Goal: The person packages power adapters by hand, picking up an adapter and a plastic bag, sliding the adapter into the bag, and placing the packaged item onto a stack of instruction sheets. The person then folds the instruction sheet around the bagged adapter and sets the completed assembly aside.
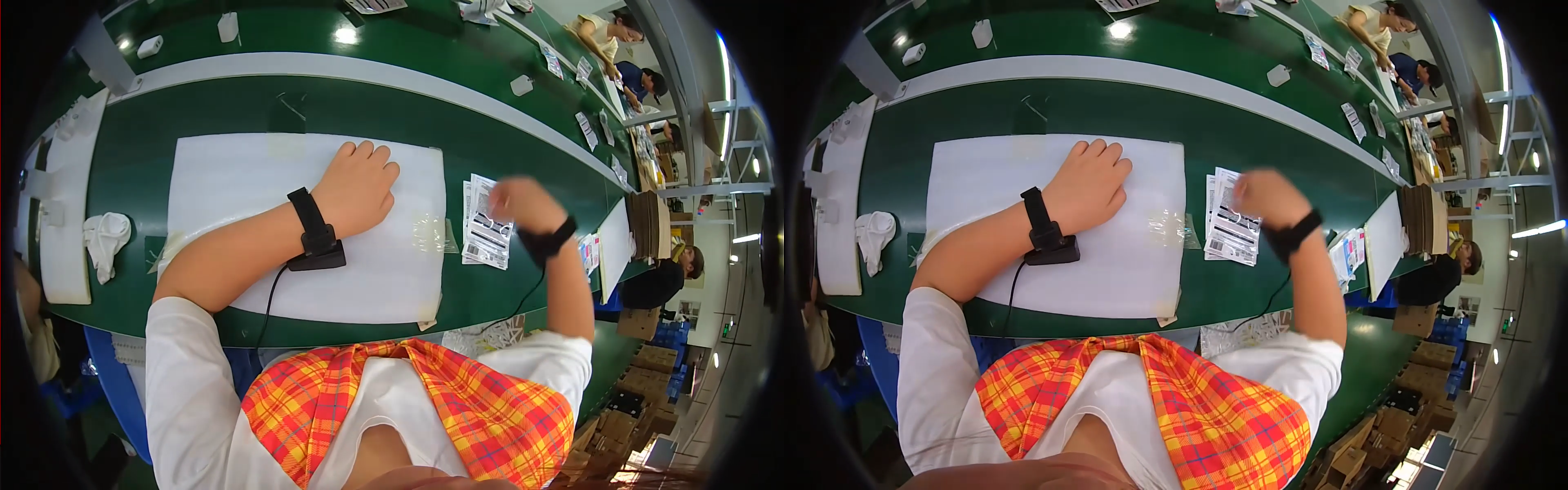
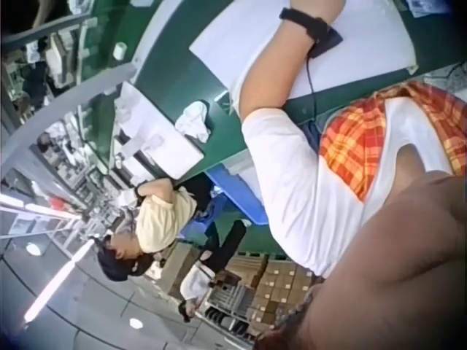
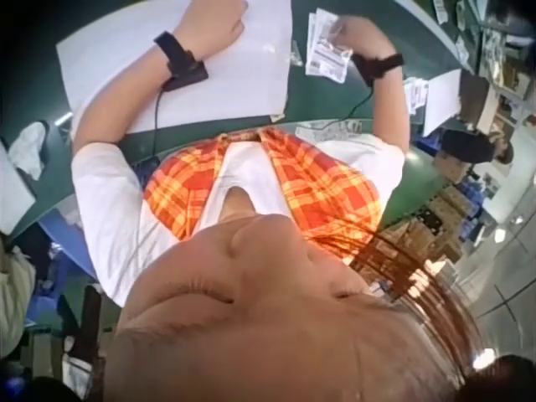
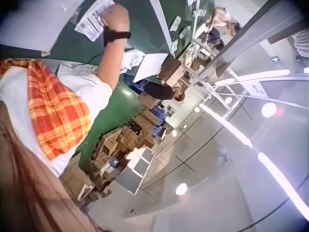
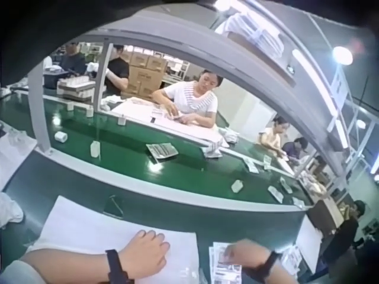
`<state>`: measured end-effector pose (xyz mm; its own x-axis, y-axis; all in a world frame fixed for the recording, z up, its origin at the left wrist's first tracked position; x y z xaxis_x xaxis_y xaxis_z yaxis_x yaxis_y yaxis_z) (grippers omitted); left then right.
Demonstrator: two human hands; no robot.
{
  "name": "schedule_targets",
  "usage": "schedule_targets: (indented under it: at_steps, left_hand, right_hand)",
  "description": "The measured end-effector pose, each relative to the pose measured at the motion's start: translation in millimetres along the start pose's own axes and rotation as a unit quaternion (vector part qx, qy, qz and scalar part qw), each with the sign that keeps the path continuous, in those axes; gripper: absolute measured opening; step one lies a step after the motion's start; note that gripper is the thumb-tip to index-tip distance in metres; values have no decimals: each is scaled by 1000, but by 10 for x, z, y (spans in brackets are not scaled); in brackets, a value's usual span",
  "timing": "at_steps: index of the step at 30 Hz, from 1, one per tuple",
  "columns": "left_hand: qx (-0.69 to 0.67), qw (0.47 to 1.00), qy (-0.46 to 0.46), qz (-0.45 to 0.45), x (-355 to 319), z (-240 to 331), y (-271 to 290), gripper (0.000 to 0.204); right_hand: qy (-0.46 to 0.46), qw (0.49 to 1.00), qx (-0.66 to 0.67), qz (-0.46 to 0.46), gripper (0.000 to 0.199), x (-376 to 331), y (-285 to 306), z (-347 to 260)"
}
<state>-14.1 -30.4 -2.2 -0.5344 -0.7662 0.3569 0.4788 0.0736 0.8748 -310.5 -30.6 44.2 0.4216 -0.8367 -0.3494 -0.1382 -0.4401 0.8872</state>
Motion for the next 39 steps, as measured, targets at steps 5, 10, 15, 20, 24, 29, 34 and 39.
schedule_targets:
  at_steps: [5, 10, 15, 20, 24, 29, 34, 39]
  left_hand:
    - [4, 1000, -3, -29, 40, 31, 20, 12]
    - [-9, 1000, -5, -18, 43, -2, -6, 13]
    - [-31, 999, 12, -28, 71, -15, 18, 16]
    - [-200, 967, -49, 151, 178, 139, 337, 22]
    - [-434, 896, 96, 2, 216, -12, 247, 24]
    - [-432, 862, 201, -175, 291, -304, 2, 28]
    - [-341, 914, 129, -177, 283, -367, -94, 27]
    - [-212, 959, -21, -187, 131, -295, -31, 49]
  right_hand:
    - [52, 985, -91, 137, 23, -516, -475, -279]
    - [-25, 997, 78, 11, 23, -369, -330, -236]
    - [-33, 993, 114, 1, 25, -210, -127, -395]
    - [127, 985, 113, 3, 32, 278, 247, -1116]
    - [274, 951, 140, 29, 32, 845, -78, -1271]
    - [178, 971, 127, -95, 32, 917, -204, -1369]
    - [277, 955, 95, -48, 40, 677, -368, -1272]
    - [249, 967, 48, -10, 55, -35, -625, -1271]
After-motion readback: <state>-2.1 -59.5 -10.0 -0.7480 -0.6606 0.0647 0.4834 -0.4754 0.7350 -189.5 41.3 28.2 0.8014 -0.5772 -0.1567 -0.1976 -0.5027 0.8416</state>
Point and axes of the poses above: each hand's wrist, its own x-axis towards the middle knuckle, its own y-axis out of the back of the hand, z = x × y, the point moved 3 cm from there along x, towards the middle knuckle, and after that the axes turned 9 degrees about y, right-handed, at the moved point
